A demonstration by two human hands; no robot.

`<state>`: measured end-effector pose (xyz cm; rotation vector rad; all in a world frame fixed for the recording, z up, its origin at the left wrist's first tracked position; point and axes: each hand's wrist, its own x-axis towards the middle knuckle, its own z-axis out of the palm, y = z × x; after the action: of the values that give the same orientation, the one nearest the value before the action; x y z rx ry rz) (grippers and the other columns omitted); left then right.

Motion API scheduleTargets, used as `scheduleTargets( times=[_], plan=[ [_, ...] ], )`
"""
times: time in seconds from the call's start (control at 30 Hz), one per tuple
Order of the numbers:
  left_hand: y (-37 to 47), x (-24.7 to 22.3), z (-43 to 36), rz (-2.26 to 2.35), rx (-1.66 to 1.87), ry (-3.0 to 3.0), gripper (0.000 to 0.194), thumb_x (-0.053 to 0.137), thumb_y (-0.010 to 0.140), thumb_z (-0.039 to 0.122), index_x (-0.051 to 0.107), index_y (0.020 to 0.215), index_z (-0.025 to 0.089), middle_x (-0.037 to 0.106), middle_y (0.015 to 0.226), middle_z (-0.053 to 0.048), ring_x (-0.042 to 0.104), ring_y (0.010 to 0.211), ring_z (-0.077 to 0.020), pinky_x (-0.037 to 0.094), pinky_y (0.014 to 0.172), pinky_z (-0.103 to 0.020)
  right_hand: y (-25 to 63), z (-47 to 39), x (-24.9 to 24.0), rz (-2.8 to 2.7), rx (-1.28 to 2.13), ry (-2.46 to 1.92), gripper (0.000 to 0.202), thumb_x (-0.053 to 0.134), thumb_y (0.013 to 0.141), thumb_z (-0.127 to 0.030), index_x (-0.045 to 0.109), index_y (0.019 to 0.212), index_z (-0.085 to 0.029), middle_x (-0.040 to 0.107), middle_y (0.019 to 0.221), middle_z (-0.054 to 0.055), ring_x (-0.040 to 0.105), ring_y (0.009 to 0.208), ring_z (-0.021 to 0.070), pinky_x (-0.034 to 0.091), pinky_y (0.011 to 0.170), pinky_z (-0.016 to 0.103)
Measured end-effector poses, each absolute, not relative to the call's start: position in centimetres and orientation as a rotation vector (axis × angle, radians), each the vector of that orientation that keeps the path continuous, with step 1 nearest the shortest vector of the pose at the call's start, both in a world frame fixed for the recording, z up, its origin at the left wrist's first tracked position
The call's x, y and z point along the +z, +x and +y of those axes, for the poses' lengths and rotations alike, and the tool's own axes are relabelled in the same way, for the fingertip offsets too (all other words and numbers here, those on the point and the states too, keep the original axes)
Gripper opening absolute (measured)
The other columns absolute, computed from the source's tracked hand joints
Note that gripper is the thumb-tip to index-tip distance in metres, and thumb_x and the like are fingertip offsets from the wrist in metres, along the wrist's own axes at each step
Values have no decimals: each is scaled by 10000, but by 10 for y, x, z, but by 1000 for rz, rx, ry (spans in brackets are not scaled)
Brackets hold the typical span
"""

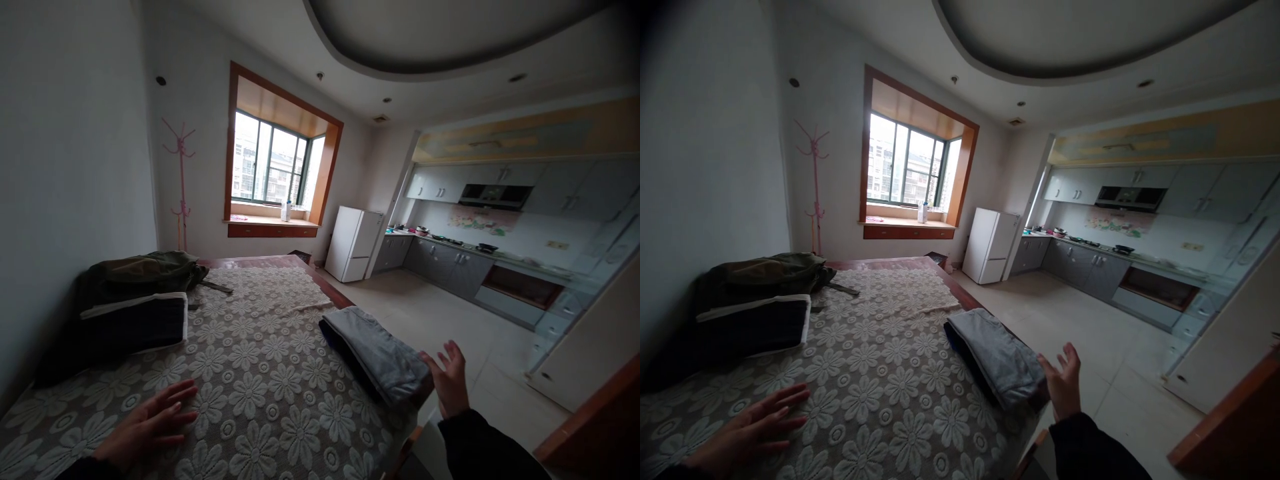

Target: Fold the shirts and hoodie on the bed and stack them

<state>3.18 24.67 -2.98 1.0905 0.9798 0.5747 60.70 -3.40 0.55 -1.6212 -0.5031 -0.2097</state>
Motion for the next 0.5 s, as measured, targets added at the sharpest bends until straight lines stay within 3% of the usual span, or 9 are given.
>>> scheduleTargets(
  times=[0.13,0.27,0.37,0.5],
  plan=[
    [31,-31,249,986,555,1105,861,851,518,712,665,1266,328,582,1504,-101,636,1245,-423,623,876,-447,568,-24,21,-1240,-184,-1894,705,665,844,-475,448,1492,-303,475,1562,72,416,1450,335,279,1236,550],
    [31,-33,250,997,538,1125,864,831,537,724,652,1289,338,588,1501,-84,628,1260,-417,626,889,-440,537,-15,-17,-1592,-265,-2192,882,735,774,-389,360,1570,-322,436,1606,67,317,1491,436,125,1217,719],
    [31,-33,250,1004,532,1119,867,833,542,712,646,1302,341,599,1488,-86,620,1269,-422,622,908,-453,544,-14,-37,-1674,-359,-2276,863,646,801,-257,315,1597,-294,409,1621,77,317,1496,428,165,1205,725],
    [31,-33,251,996,540,1104,856,849,538,686,655,1296,336,595,1491,-90,608,1279,-437,618,919,-474,567,-20,-24,-1877,-193,-2255,802,600,828,-233,350,1589,-282,406,1623,58,375,1489,343,304,1228,568]
  ],
)
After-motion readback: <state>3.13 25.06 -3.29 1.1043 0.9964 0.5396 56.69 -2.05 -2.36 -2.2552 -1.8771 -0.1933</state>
